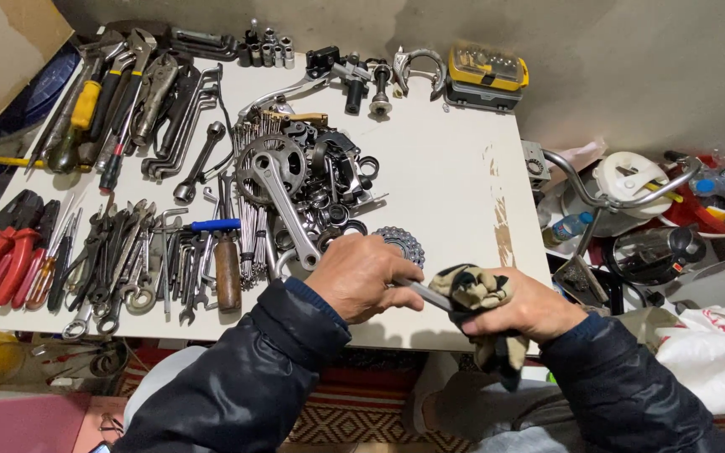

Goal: Cleaning bicycle crank arms and chainrings with a cloth on a workbench

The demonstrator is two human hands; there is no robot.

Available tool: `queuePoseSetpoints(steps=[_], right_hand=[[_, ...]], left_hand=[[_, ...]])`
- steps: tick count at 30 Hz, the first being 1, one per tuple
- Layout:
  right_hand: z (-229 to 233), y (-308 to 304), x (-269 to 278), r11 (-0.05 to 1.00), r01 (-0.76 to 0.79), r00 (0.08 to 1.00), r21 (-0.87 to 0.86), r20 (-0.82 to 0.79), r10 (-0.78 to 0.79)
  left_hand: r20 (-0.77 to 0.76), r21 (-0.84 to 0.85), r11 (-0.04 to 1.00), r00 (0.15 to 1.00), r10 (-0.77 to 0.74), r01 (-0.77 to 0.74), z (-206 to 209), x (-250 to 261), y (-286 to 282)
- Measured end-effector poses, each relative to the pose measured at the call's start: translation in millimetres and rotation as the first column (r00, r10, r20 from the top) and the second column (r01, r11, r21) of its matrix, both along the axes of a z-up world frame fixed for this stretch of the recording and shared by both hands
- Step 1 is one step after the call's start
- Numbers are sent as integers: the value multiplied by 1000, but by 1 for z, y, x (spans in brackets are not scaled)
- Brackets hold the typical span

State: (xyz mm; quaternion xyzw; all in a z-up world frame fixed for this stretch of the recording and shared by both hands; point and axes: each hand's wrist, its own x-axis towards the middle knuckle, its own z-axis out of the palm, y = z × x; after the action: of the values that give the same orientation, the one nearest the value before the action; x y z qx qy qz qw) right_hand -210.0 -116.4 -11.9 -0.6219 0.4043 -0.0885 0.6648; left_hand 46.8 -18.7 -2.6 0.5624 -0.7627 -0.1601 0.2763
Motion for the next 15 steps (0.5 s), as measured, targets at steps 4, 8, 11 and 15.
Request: queuePoseSetpoints(steps=[4, 8, 11, 15], right_hand=[[43, 8, 25, 993, 62, 997, -99, 44, -58], [52, 14, 31, 953, 266, 957, -143, 158, -243], [25, -8, 17, 870, 422, 906, -255, 155, -394], [-5, -46, 7, 654, 441, 771, -614, -114, -627]], left_hand=[[17, -132, 989, 997, 71, -68, -22, 0, -8], [-94, -315, 913, 966, 243, -260, -20, 4, -9], [-202, -287, 885, 927, 317, -366, -5, 11, -4], [-390, -181, 902, 871, 299, -391, 0, 14, -2]])
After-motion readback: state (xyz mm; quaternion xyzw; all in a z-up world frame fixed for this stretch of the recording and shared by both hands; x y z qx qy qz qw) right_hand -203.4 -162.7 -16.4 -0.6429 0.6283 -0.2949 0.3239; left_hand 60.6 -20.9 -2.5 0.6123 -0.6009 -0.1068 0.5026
